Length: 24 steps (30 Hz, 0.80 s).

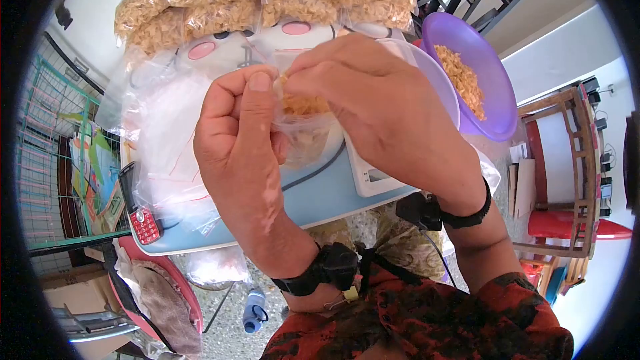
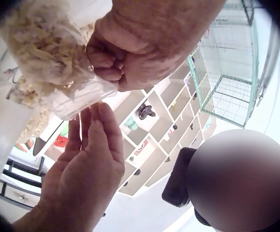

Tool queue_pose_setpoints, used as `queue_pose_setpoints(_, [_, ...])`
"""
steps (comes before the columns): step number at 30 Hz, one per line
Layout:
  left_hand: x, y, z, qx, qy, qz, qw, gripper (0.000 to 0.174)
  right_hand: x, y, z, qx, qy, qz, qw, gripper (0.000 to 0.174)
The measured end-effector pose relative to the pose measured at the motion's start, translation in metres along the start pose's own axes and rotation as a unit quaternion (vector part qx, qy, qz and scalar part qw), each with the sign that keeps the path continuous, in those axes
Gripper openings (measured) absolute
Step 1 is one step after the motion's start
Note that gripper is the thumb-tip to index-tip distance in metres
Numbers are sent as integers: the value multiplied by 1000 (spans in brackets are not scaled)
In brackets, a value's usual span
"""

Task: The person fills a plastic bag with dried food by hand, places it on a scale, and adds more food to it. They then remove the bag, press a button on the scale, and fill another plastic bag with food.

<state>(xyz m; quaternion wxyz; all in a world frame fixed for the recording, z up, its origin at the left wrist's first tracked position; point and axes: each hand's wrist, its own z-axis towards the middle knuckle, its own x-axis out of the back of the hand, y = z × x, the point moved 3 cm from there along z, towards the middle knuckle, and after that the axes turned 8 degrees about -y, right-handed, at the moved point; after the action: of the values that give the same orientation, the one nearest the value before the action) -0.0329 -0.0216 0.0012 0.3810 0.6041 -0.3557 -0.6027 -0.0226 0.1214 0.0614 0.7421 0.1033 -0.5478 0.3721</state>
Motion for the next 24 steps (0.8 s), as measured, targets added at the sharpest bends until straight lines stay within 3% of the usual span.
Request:
queue_pose_setpoints(4, [2,4,0,1,15,3,1000,15,14,3,-3,-23,68,-32,997,24])
queue_pose_setpoints(8, [3,6,-2,-3,7,8,1000,15,6,12,-1,-36,80,-46,995,27])
queue_pose_setpoints(14, [-3,5,-3,-33,-15,45,998,16,-2,4,10,-91,27,53,994,28])
queue_pose_setpoints(19, [1,6,0,-62,25,62,996,15,-2,5,15,-111,-6,60,992,18])
queue_pose_setpoints(24, [6,10,0,-105,66,41,991,16,-3,4,15,-157,19,95,983,22])
